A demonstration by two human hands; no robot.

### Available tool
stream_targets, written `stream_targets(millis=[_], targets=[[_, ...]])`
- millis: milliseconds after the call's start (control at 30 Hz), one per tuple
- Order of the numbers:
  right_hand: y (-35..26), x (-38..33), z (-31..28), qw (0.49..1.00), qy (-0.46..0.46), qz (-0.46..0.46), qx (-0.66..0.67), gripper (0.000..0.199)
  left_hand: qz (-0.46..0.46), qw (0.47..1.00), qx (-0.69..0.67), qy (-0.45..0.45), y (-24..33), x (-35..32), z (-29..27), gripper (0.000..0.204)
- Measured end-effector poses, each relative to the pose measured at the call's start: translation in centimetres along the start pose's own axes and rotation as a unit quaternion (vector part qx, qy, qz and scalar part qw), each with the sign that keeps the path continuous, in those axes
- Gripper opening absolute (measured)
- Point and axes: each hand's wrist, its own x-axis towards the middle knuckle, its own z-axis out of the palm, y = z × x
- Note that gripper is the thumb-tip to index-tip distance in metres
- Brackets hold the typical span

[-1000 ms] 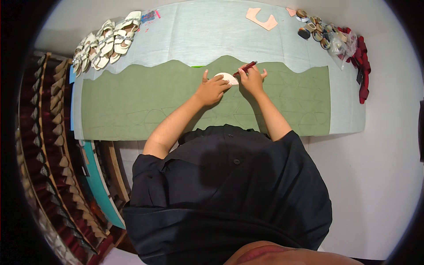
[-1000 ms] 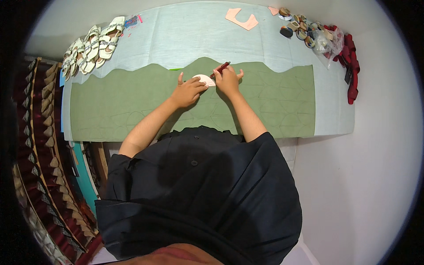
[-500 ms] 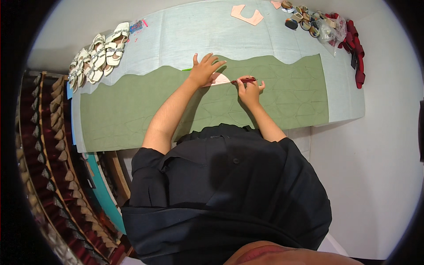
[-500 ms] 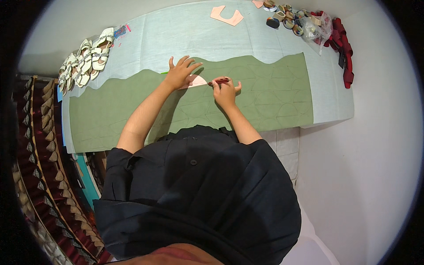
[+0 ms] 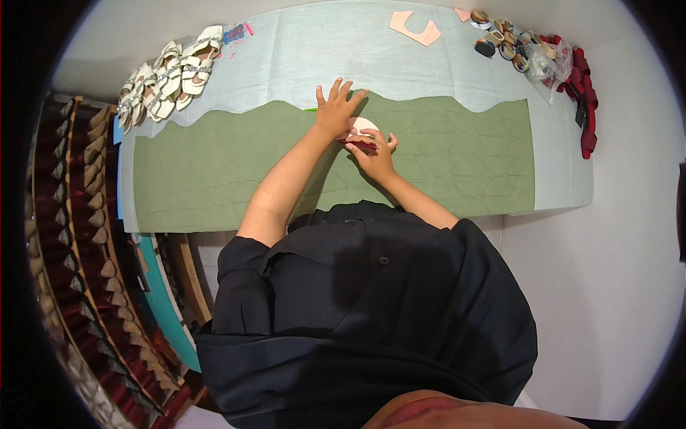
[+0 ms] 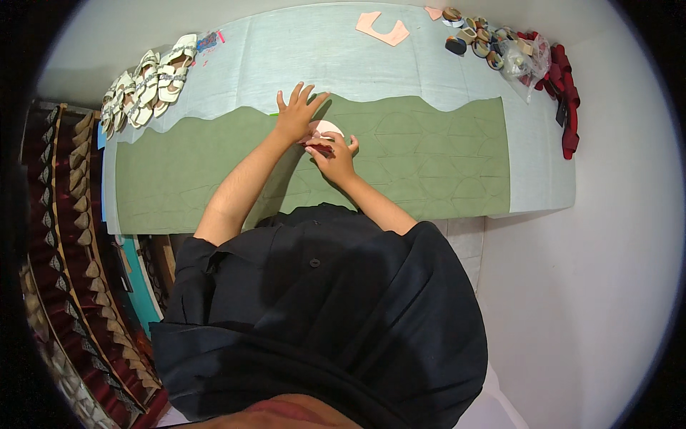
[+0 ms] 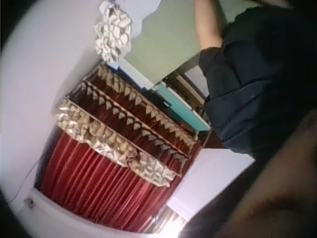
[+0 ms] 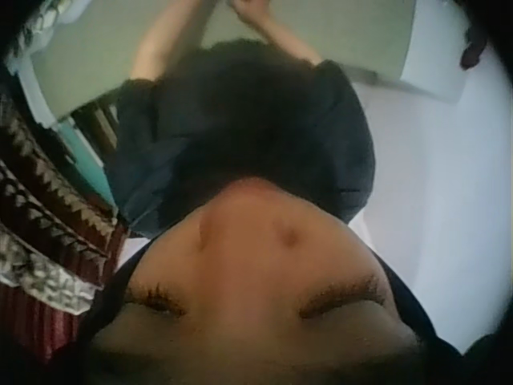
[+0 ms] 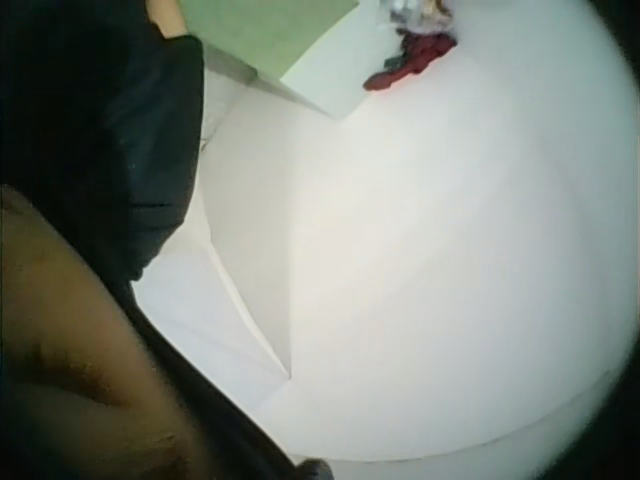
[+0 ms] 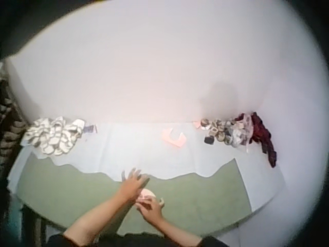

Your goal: The person uses a red pen to trace the outline of a white curved template onto a large piece of green fabric laid out on a table. The person repeatedly repositions the template and traces its shape multiple times across the fabric surface.

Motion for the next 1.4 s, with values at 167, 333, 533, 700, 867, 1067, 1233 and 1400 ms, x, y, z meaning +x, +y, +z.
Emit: stream_targets(millis=[167,333,533,700,867,1067,1233,1400], targets=[[-0.7,0.0,0.3,1.0,-0.011,-0.014,0.004,0.014,-0.013,1.0,0.004,-0.01,-0.1,-0.3,-0.1,0.085],[-0.9,0.0,0.6,1.0,-0.024,-0.021,-0.001,0.014,-0.017,1.0,0.009,-0.019,-0.3,-0.4,0.2,0.083],[-0.7,-0.2,0.6,1.0,-0.011,-0.005,-0.024,0.011,-0.023,0.999,0.012,-0.027,-0.4,-0.4,0.2,0.084],[1.6,-0.2,-1.1,0.993,0.035,0.013,-0.108,0.015,-0.036,0.998,-0.012,-0.059,0.4,-0.3,-1.5,0.085],[3.6,-0.3,-3.8,0.989,0.068,0.073,-0.111,0.02,-0.035,0.997,-0.011,-0.066,0.2,-0.7,-1.6,0.068],[4.5,-0.9,-3.9,0.981,0.12,0.085,-0.122,0.023,-0.022,0.996,-0.008,-0.081,0.8,-0.6,-2.3,0.051],[5.2,-1.0,-3.3,0.974,0.16,0.09,-0.135,0.022,-0.01,0.998,-0.008,-0.058,0.5,-0.9,-1.3,0.037],[5.1,-1.1,-3.6,0.974,0.141,0.115,-0.134,0.024,-0.013,0.998,-0.036,-0.058,0.7,-1.1,-1.3,0.035]])
